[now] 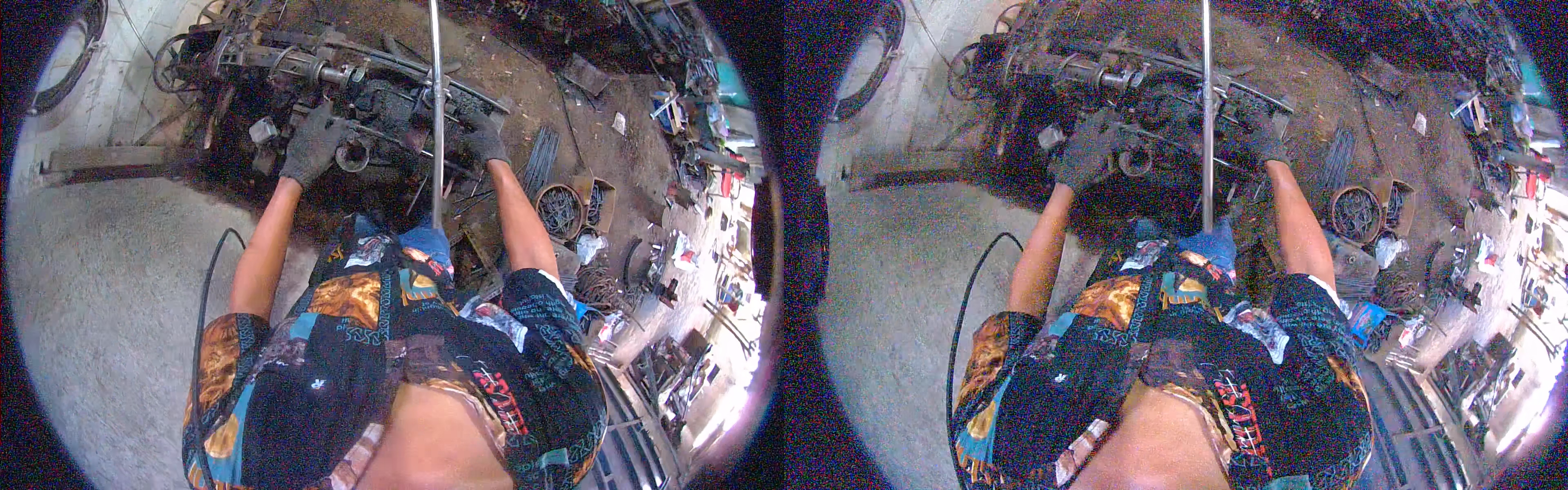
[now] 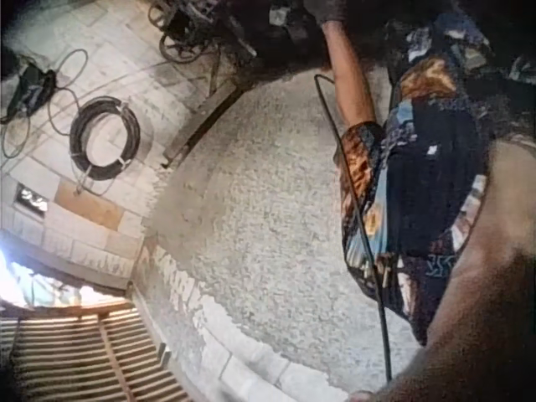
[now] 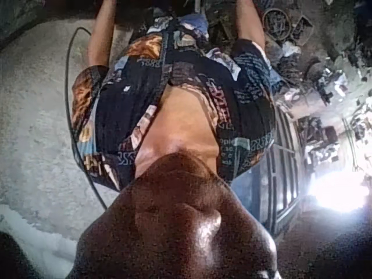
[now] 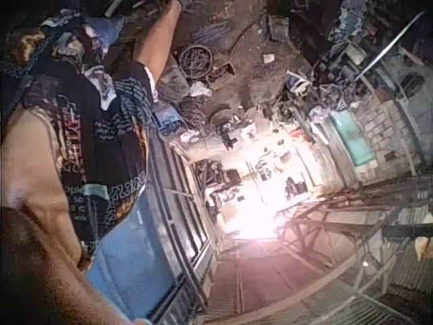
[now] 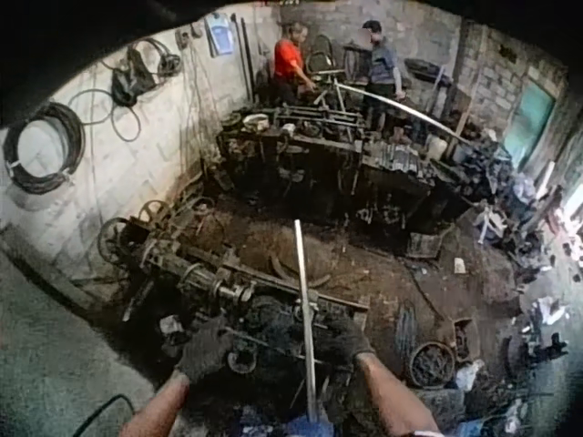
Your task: Operating a metal rod bending or processing machine on a fabrication floor.
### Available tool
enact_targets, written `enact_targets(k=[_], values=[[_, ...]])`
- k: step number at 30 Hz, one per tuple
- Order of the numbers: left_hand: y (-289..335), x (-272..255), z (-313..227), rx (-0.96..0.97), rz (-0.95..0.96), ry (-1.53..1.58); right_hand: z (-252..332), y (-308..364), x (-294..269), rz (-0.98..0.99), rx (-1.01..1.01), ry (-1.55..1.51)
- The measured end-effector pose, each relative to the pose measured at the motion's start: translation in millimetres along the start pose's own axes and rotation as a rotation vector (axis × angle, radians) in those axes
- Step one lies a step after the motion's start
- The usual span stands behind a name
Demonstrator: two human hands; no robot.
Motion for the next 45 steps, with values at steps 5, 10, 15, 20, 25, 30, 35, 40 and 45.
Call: enact_targets(k=[5, 10, 15, 20, 25, 30, 35, 40, 45], values=[[8, -9, -46, -0.132, -0.047, -0.039, -16, -21, 52, 0.004, 0.264, -0.317], [44, -6, -39, -0.414, 0.087, 0.174, 15, -32, 36, 0.033, -0.008, -0.046], [87, -2, -35, -0.166, -0.076, -0.309, 22, -44, 34, 0.133, 0.084, -0.048], [121, -11, -11, -0.465, -0.270, 0.073, 47, -43, 9, 0.170, 0.085, -0.021], [142, -9, 12, -0.641, -0.165, 0.235, 89, -46, -26, -0.081, -0.105, 0.032], [157, 2, 32, -0.694, -0.175, 0.109, 91, -78, 7, -0.037, -0.288, -0.336], [164, 5, 32, -0.576, -0.217, 0.073, 57, -85, 36, 0.233, 0.067, -0.332], [177, 3, 29, -0.642, -0.216, 0.145, 64, -60, 11, -0.002, -0.150, -0.201], [188, 3, 32, -0.701, -0.214, 0.142, 38, -58, 13, 0.018, -0.202, -0.039]])
Point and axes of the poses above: each hand's wrist, its own y-axis away from the middle knuckle, its own x-axis out of the palm, z = x × y, the point moved 6 cm from there along -y, towards the middle knuckle, and after that the axes turned 3 degrees about -x, right-handed, at the moved point
